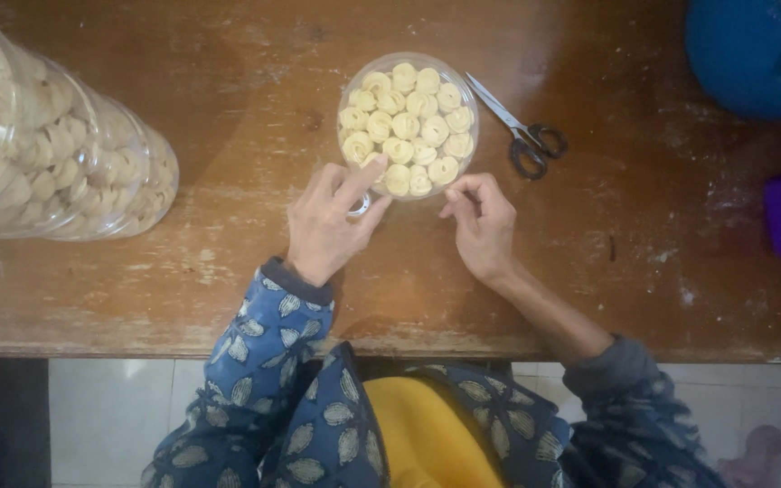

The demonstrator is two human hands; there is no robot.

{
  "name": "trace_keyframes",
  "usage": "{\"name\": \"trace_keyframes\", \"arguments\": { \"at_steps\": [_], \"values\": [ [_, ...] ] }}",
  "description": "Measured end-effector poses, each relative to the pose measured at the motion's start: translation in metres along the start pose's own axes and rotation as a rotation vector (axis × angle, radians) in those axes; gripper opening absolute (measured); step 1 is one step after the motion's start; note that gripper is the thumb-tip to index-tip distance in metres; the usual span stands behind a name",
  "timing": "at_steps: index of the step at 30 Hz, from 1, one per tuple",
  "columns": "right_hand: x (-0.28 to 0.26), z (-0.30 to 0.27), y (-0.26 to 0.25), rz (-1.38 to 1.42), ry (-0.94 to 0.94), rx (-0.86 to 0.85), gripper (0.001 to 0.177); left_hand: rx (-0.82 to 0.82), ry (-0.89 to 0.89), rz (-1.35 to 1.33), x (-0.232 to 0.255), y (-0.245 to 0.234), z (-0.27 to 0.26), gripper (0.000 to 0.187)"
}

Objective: Sealing a plastic container of cookies with adhesive tape

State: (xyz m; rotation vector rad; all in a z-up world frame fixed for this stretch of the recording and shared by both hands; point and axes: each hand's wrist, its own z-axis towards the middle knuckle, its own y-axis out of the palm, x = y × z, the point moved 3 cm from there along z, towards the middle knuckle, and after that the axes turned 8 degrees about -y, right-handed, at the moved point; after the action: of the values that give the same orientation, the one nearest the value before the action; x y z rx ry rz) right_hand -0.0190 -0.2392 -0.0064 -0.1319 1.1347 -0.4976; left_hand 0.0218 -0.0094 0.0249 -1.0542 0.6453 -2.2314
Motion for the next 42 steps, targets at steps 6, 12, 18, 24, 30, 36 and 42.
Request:
{"name": "trace_keyframes", "arguments": {
  "at_steps": [6, 12, 18, 24, 30, 36, 42],
  "values": [
    [0.003, 0.005, -0.007, -0.015, 0.101, 0.069, 0.034, 0.014, -0.006, 0.048, -0.001, 0.002, 0.000, 0.036],
    [0.020, 0.016, -0.020, -0.246, 0.032, 0.009, 0.026, 0.005, -0.006, 0.065, -0.002, 0.004, -0.001, 0.038],
    [-0.040, 0.075, -0.036, -0.379, -0.470, -0.075, 0.035, 0.032, -0.013, 0.092, -0.003, 0.009, -0.003, 0.038],
    [-0.011, 0.135, 0.066, -0.797, -0.589, -0.337, 0.046, 0.030, -0.049, 0.115, 0.001, 0.007, -0.004, 0.037],
    [-0.007, 0.155, 0.079, -0.804, -0.407, -0.583, 0.043, -0.003, -0.110, 0.003, 0.023, 0.019, -0.002, 0.047],
    [-0.049, 0.154, 0.067, -0.773, -0.258, -0.669, 0.052, -0.339, -0.247, -0.226, 0.043, 0.024, 0.007, 0.064],
    [-0.049, 0.151, 0.066, -0.755, -0.334, -0.646, 0.065, -0.479, -0.311, -0.312, 0.037, 0.017, 0.006, 0.068]
  ]
}}
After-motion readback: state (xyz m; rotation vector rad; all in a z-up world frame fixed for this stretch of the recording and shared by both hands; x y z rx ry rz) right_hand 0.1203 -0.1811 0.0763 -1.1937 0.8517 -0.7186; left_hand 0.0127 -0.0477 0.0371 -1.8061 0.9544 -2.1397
